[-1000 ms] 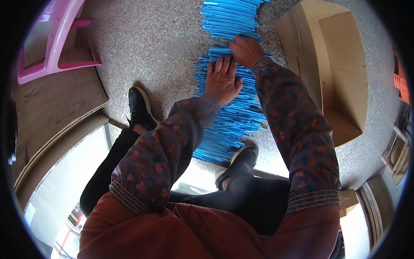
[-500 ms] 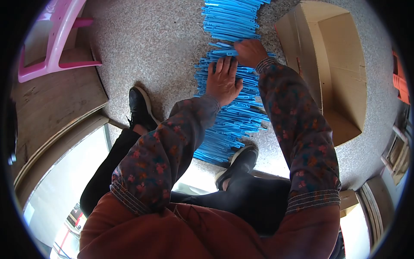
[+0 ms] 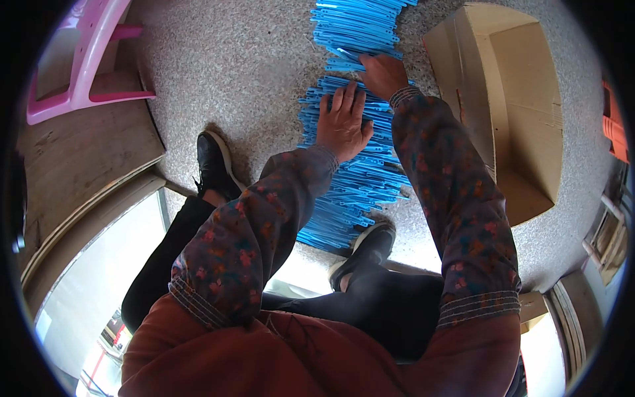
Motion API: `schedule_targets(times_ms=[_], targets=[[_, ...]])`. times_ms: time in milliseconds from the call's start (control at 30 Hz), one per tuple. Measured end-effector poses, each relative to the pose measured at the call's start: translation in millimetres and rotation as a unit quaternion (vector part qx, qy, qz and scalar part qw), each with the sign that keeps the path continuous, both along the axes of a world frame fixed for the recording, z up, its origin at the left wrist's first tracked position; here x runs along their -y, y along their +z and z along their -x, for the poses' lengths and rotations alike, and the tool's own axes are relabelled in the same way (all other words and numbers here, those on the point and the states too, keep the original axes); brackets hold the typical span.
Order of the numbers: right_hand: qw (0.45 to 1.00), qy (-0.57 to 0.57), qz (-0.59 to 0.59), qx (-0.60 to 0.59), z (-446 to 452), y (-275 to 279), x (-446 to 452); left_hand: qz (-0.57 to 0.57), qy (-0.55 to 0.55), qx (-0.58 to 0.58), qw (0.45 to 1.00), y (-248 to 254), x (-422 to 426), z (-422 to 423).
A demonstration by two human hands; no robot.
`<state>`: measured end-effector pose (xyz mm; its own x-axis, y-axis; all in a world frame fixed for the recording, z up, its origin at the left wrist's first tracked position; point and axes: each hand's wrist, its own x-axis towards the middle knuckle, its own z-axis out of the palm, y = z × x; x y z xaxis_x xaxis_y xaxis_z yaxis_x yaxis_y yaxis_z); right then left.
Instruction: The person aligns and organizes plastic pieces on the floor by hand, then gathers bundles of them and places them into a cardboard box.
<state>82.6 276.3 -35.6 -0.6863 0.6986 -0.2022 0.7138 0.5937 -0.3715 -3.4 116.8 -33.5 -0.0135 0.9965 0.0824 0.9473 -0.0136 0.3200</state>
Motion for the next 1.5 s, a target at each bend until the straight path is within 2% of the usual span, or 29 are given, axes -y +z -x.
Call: schedule_targets(times_ms=[100,200,300,400,500,600,700,1000,1100,1200,1300,1400,1500], targets=[[0.998,0.040,-0.029,-0.031,1,-7,-5,0.001,0.001,0.001,1.000,0,0,0],[0.997,-0.005,-0.001,-0.080,-2,1,-10,0.001,0.000,-0.005,1.000,0,-1,0],[0.972,-0.079,0.135,-0.174,-12,11,-39,-0.002,0.004,0.000,1.000,-2,0,0],[0.993,-0.050,0.014,-0.106,-5,10,-22,-0.003,0.003,0.004,1.000,-1,0,0],[0.998,-0.014,-0.032,-0.047,-1,-1,-12,0.000,0.002,0.009,1.000,0,0,0],[0.998,-0.014,-0.036,-0.044,-1,-3,-6,0.004,0.004,0.008,1.000,1,-1,0],[0.995,-0.051,0.024,-0.077,2,3,-16,0.000,0.002,0.008,1.000,0,0,1],[0.997,0.066,0.000,-0.030,4,-6,-11,-0.009,-0.001,0.008,1.000,1,-2,0],[0.995,0.011,0.062,-0.074,2,-6,-20,-0.010,-0.002,0.005,1.000,-1,-1,1],[0.985,0.019,0.163,-0.057,-3,-6,-39,-0.013,0.000,0.007,1.000,-1,0,0],[0.987,-0.018,0.096,-0.127,-6,-7,-39,-0.013,0.000,0.005,1.000,0,0,1],[0.995,0.031,-0.016,-0.093,-1,-6,-27,-0.013,-0.001,0.010,1.000,0,-1,0],[0.997,0.045,-0.039,-0.058,1,-11,-14,-0.011,-0.002,0.016,1.000,0,0,1]])
